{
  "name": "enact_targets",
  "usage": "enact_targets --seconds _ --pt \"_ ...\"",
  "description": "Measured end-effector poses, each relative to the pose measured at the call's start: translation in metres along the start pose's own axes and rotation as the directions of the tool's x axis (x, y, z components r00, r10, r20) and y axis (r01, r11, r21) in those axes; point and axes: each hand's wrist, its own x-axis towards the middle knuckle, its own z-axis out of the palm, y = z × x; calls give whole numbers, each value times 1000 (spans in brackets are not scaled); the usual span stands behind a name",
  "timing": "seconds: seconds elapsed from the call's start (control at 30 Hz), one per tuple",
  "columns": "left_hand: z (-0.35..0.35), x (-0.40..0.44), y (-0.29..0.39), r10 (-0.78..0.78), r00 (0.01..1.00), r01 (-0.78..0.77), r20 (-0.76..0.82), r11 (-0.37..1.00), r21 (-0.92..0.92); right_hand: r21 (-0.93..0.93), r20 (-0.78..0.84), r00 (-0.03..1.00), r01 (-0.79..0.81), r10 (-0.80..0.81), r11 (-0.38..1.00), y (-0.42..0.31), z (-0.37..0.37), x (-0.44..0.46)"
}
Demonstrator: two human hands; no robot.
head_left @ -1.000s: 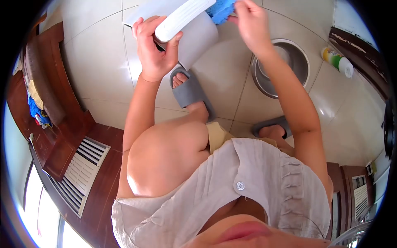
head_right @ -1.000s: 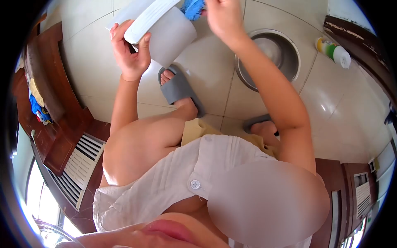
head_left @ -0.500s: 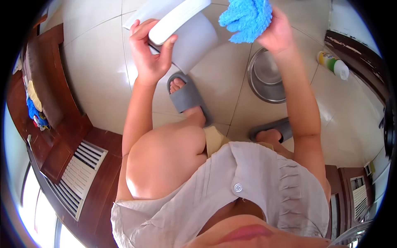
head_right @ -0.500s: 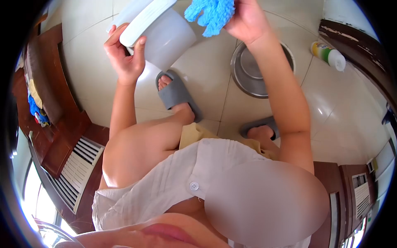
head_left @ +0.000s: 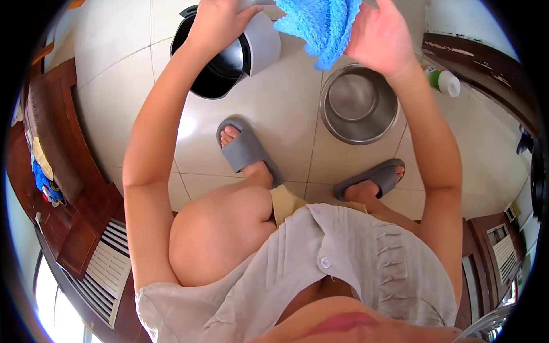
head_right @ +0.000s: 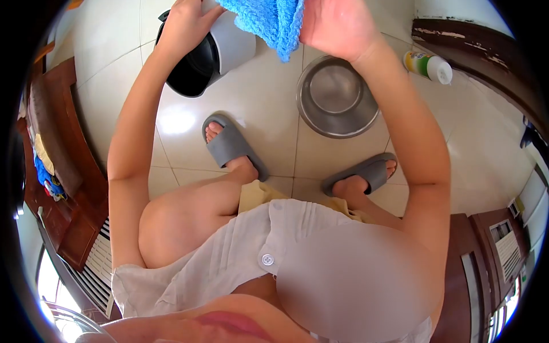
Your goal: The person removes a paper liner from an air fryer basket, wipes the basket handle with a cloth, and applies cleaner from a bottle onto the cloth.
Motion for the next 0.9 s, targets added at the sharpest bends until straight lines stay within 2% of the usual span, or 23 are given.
enact_targets --seconds 0.03,0.1,0.13,0.2,0.23,0.27,0.3,0.33,0.37,0.4,0.5,0.57,0.63,0.67,0.7,0.73,0.8,0.83,0.9 --pt "10 6 -5 76 997 -76 1 997 14 -3 -6 1000 8 -8 1000 -4 2 -3" --pt "20 14 -6 124 992 -125 38 991 39 -200 -115 993 -38 15 979 -10 3 -11" --pt "25 17 -6 163 984 -168 73 983 69 -202 -121 993 -32 7 979 -12 1 -17" --pt "34 19 -6 182 980 -191 81 974 124 -463 -150 989 -67 -4 884 -16 -3 -33" --pt "38 21 -6 194 977 -207 87 961 184 -462 -158 987 -65 -10 885 -21 -2 -42" --pt "42 26 -11 200 975 -214 94 961 176 -487 -244 970 -110 -14 866 -27 3 -52" --pt "47 31 -18 218 968 -244 124 931 273 -502 -336 942 -162 -19 850 -32 4 -64" --pt "49 29 -8 231 959 -277 165 891 359 -499 -317 948 -163 -5 851 -35 -1 -76" --pt "49 35 2 51 968 -144 246 915 377 -490 -369 929 -176 -20 854 -36 0 -90" --pt "50 34 0 166 956 -250 244 894 373 -486 -411 911 -185 -36 854 -36 4 -99" --pt "54 39 5 176 937 -298 303 855 425 -550 -430 896 -164 -110 819 -40 -3 -135" --pt "38 38 33 100 915 -314 390 782 539 -581 -435 886 -139 -161 802 -37 1 -155" --pt "17 22 72 421 858 -511 295 765 393 -517 -522 848 -234 -87 824 -42 11 -175" --pt "8 22 96 504 784 -565 363 822 79 -524 -528 842 -224 -108 822 -44 14 -183" --pt "-4 20 120 594 698 -545 401 803 -242 -527 -502 861 -228 -84 819 -41 16 -189" --pt "-17 10 149 644 641 -486 418 762 -429 -531 -470 881 -229 -58 816 -39 16 -194" --pt "-6 -7 178 658 671 -353 342 689 -633 -493 -468 880 -185 -79 850 -36 15 -201" --pt "15 -14 181 680 698 -424 227 647 -633 -444 -466 882 -166 -69 880 -33 19 -201" --pt "42 -26 189 601 776 -340 192 655 -675 -406 -467 880 -130 -84 905 -34 22 -208"
